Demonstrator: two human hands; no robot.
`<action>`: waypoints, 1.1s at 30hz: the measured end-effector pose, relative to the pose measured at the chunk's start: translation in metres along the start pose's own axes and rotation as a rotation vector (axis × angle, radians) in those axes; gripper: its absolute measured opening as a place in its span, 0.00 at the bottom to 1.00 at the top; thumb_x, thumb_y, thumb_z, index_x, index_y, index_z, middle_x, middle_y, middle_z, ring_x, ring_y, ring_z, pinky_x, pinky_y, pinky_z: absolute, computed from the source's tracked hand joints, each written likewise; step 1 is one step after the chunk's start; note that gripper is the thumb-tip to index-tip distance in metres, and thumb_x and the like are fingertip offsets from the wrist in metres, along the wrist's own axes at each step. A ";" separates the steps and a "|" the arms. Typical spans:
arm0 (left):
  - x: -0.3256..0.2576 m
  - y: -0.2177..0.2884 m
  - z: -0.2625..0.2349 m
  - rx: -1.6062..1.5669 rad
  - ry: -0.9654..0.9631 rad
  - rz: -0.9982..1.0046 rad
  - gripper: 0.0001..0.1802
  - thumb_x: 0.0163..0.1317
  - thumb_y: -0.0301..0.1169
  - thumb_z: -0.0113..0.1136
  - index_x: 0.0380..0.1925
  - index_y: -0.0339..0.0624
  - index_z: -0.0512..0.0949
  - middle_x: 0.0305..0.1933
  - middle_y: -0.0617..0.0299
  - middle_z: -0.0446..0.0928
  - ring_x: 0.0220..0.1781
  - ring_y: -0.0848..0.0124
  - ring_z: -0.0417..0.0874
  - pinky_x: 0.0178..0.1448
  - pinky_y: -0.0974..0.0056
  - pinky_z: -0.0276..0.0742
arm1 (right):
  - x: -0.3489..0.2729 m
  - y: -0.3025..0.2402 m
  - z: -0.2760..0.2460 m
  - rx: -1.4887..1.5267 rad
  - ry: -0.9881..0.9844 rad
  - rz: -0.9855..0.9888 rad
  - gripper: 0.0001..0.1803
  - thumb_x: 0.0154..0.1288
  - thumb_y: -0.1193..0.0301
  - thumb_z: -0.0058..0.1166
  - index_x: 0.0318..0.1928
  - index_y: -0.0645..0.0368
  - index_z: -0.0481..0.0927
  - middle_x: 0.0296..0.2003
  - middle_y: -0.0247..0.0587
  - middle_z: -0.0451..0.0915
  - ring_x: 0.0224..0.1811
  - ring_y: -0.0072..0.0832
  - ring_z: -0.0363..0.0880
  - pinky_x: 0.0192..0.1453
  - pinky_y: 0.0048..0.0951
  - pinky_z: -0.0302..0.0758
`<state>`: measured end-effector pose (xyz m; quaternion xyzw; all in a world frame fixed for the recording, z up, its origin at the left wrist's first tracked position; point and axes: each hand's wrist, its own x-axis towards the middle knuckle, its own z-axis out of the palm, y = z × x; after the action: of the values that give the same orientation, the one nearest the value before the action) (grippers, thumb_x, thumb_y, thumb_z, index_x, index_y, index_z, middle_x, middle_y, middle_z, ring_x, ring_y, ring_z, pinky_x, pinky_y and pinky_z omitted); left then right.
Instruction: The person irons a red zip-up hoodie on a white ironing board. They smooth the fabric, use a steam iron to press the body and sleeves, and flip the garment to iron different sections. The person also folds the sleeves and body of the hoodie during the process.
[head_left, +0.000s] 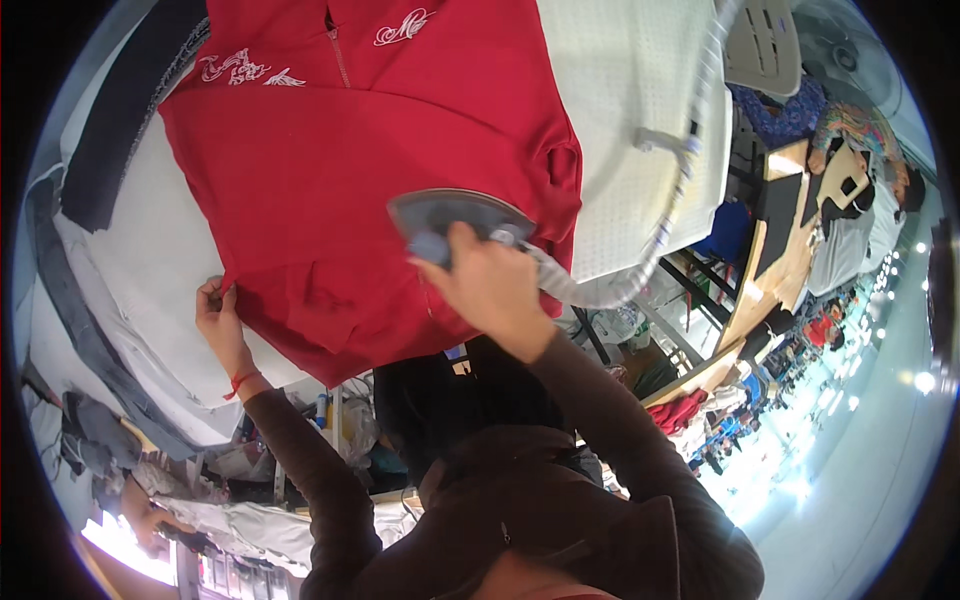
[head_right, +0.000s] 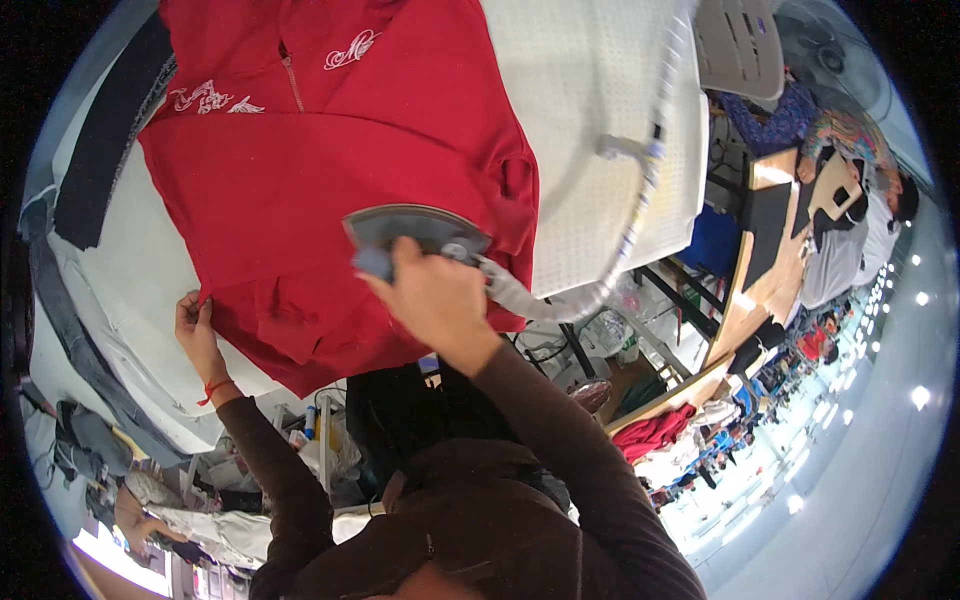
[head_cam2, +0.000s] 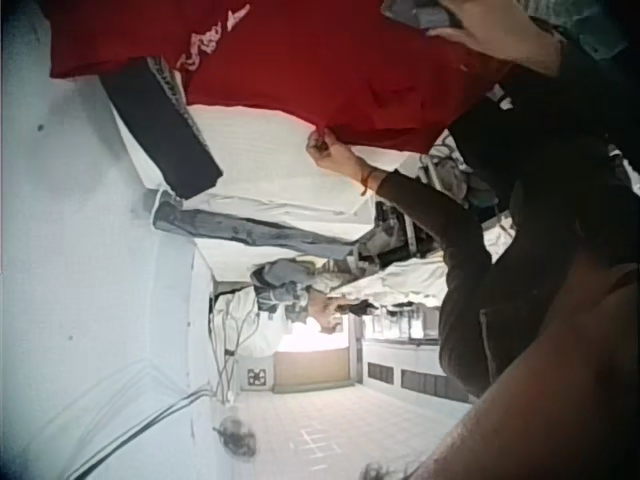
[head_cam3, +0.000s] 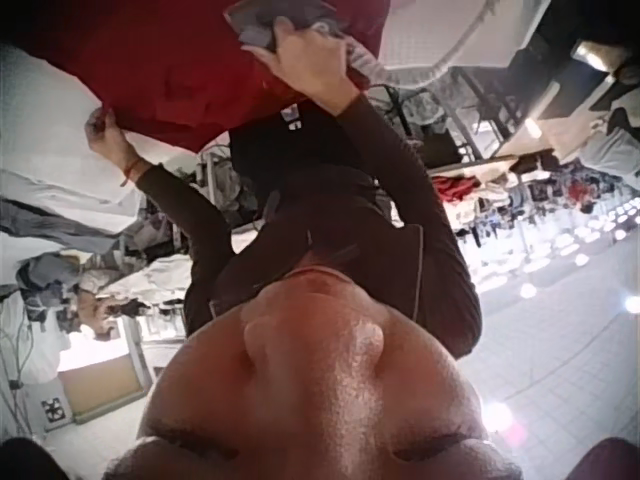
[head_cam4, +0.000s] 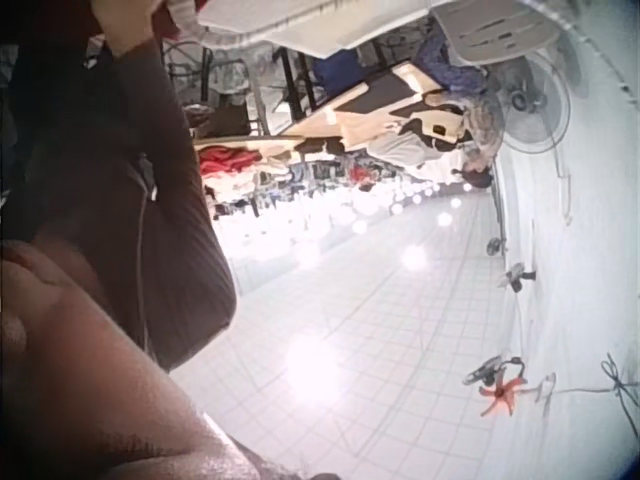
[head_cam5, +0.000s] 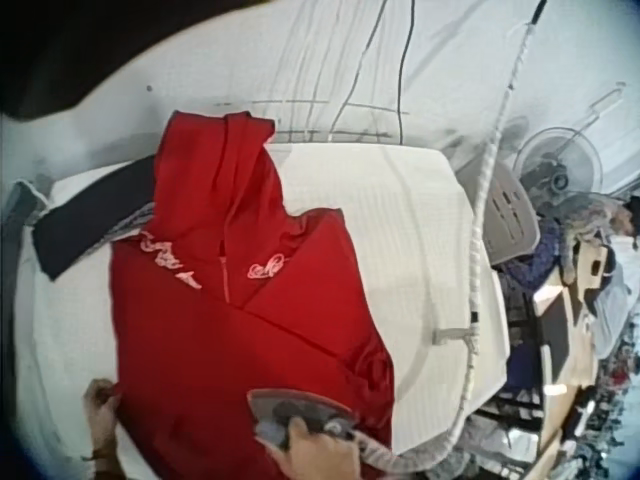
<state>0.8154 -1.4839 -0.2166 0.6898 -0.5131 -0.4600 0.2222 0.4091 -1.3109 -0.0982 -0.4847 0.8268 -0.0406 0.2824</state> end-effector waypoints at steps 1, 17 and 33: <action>-0.002 0.002 0.000 0.041 0.022 0.012 0.09 0.75 0.20 0.67 0.52 0.34 0.83 0.46 0.63 0.87 0.46 0.77 0.85 0.55 0.69 0.81 | -0.010 0.021 -0.004 -0.042 0.052 -0.006 0.31 0.73 0.37 0.65 0.44 0.56 0.80 0.19 0.48 0.85 0.23 0.49 0.90 0.25 0.49 0.83; -0.212 0.173 0.379 0.356 -0.278 0.827 0.19 0.64 0.27 0.70 0.55 0.39 0.87 0.63 0.53 0.85 0.70 0.54 0.83 0.75 0.46 0.75 | -0.054 0.269 -0.137 -0.051 0.116 0.211 0.25 0.75 0.50 0.68 0.45 0.63 0.81 0.31 0.65 0.85 0.37 0.70 0.85 0.38 0.59 0.77; -0.109 0.142 0.221 0.685 0.414 0.510 0.20 0.76 0.37 0.67 0.66 0.56 0.86 0.77 0.53 0.75 0.84 0.44 0.67 0.85 0.34 0.56 | 0.049 0.081 -0.131 0.213 0.033 -0.108 0.26 0.73 0.48 0.72 0.40 0.59 0.77 0.23 0.56 0.84 0.27 0.59 0.88 0.28 0.52 0.79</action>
<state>0.5483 -1.4008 -0.1675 0.6526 -0.7331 -0.0478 0.1854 0.2614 -1.3356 -0.0370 -0.4952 0.7951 -0.1514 0.3158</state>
